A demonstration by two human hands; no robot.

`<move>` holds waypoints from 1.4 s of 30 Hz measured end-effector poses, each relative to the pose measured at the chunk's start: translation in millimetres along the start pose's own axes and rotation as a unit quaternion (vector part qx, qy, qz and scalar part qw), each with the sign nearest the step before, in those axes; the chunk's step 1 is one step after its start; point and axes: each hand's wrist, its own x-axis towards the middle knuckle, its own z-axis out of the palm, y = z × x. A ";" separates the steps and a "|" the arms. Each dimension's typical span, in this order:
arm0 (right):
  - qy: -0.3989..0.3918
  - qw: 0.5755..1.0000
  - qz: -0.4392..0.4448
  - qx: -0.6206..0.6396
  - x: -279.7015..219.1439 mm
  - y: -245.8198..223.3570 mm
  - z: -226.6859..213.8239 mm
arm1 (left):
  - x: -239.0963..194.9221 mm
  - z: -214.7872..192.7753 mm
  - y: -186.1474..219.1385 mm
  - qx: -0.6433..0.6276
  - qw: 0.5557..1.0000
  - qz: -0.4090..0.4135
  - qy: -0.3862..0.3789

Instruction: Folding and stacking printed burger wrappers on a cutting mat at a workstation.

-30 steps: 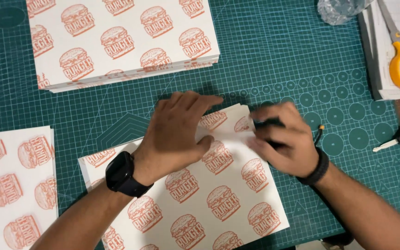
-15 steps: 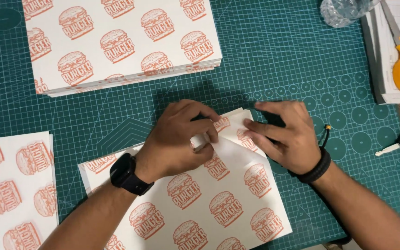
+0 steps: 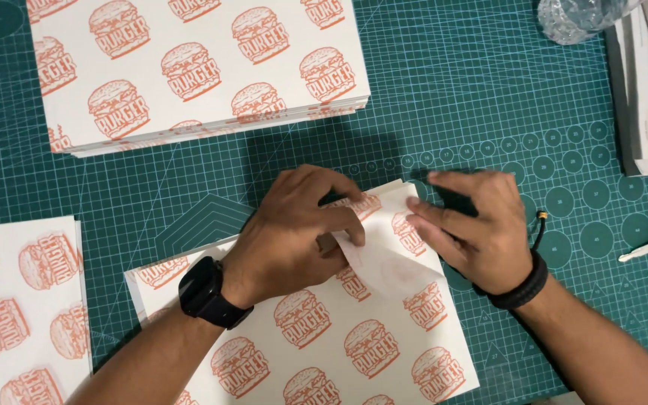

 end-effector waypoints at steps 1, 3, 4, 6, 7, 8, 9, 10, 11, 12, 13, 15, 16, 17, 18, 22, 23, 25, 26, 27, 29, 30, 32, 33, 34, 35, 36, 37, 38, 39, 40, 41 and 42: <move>0.012 1.000 -0.022 0.000 -0.2 1.0 1.1 | 0.7 -0.5 0.7 0.000 1.000 -0.005 0.003; 0.026 0.999 -0.028 0.031 -1.0 -1.9 -3.6 | 1.7 -1.6 1.5 -0.005 1.000 -0.004 -0.003; 0.038 0.996 -0.036 0.066 -1.3 -3.2 -5.7 | 1.5 -1.7 2.0 -0.011 1.000 -0.007 -0.007; 0.045 0.996 -0.009 0.078 -2.3 -1.4 -4.6 | 1.4 -2.2 1.8 -0.010 1.000 -0.021 -0.017; 0.052 0.994 0.018 0.091 -3.4 -1.0 -4.0 | 0.7 -2.3 2.2 -0.009 0.999 -0.035 -0.028; 0.052 0.994 0.019 0.091 -2.2 -2.6 -3.2 | -0.3 -1.0 1.1 -0.009 0.999 -0.036 -0.028; 0.025 0.997 0.032 0.058 -0.7 -4.1 -2.9 | -1.1 0.0 0.5 -0.003 1.000 -0.015 -0.027; 0.000 0.999 0.044 0.023 2.3 -4.2 -2.5 | 0.2 0.1 -1.4 0.006 1.000 0.010 -0.026; 0.003 0.999 0.043 0.021 2.1 -3.4 -1.6 | 0.9 -0.3 -2.1 0.007 1.000 0.013 -0.025; -0.002 0.999 0.036 0.016 0.4 -3.8 -1.1 | 0.3 0.1 -2.0 -0.002 1.000 0.005 -0.021; -0.006 0.999 0.029 0.012 -1.5 -4.1 -0.4 | -0.3 0.7 -2.1 -0.011 1.000 -0.002 -0.017; 0.011 1.000 -0.003 0.013 2.5 -6.0 -1.0 | -0.6 -0.5 0.5 -0.013 0.999 -0.017 -0.024; 0.028 0.999 -0.036 0.014 4.8 -6.6 -1.4 | -0.4 -1.0 1.6 -0.015 0.999 -0.032 -0.029; 0.029 0.999 -0.036 0.013 3.1 -5.1 -1.6 | 0.5 -1.6 1.1 -0.015 0.999 -0.031 -0.029; 0.053 0.997 -0.032 0.053 0.9 -3.7 -1.9 | 0.8 -1.6 0.9 -0.027 0.999 -0.023 -0.028; 0.060 0.994 0.033 0.082 -3.5 -1.1 -3.2 | -0.7 -0.9 0.2 -0.031 0.998 -0.037 -0.037; 0.061 0.994 0.033 0.080 -3.8 -1.9 -2.2 | -0.5 0.1 0.2 -0.031 0.998 -0.035 -0.037; 0.002 0.998 0.063 0.021 -2.9 -3.6 1.8 | -0.3 0.2 -0.4 -0.021 0.999 0.005 -0.032; 0.002 0.998 0.063 0.022 -2.4 -4.0 1.5 | -0.5 -0.6 -0.5 -0.022 0.999 0.005 -0.033; 0.006 0.999 0.043 0.016 -2.0 -4.4 1.6 | -0.8 -1.2 -0.9 -0.025 0.999 0.001 -0.036; 0.008 1.000 0.024 0.010 -1.0 -3.9 0.7 | 0.2 -1.7 -0.7 -0.030 0.999 -0.002 -0.038; 0.015 1.000 0.001 0.017 -0.6 -3.7 0.7 | 0.8 -2.2 -0.2 -0.027 0.999 -0.009 -0.040; 0.022 0.999 -0.020 0.025 -1.1 -4.1 0.1 | 0.4 -2.0 0.1 -0.024 0.999 -0.017 -0.044; 0.043 0.997 -0.025 0.065 -1.6 -4.8 -0.8 | -0.5 -1.7 -0.2 -0.030 0.999 -0.013 -0.041; 0.067 0.992 -0.033 0.102 0.3 -3.3 -1.6 | 0.8 -2.1 -1.7 -0.033 0.999 -0.007 -0.036; 0.068 0.992 -0.035 0.101 0.7 -4.5 -3.3 | 1.5 -2.0 -0.3 -0.031 0.999 -0.005 -0.035; 0.060 0.994 -0.001 0.097 0.6 -6.2 -4.8 | 1.3 -1.6 1.5 -0.030 0.999 -0.014 -0.032; 0.052 0.994 0.033 0.092 0.5 -7.7 -6.2 | 1.1 -1.1 3.1 -0.028 0.999 -0.024 -0.029; 0.052 0.994 0.033 0.093 -0.2 -6.6 -3.5 | 0.8 -1.7 3.9 -0.028 0.999 -0.025 -0.029; 0.029 0.998 0.032 0.053 -0.9 -5.2 -0.7 | 0.8 -2.2 4.4 -0.037 0.998 -0.029 -0.030; 0.006 0.999 0.031 0.013 -0.9 -3.3 1.7 | 1.7 -3.0 4.6 -0.045 0.998 -0.031 -0.030; 0.006 0.999 0.031 0.012 1.1 -4.6 1.2 | 1.7 -3.0 2.0 -0.046 0.998 -0.030 -0.030; 0.007 1.000 0.022 -0.002 1.5 -6.4 -0.1 | 1.2 -1.4 -0.3 -0.032 0.999 -0.002 -0.024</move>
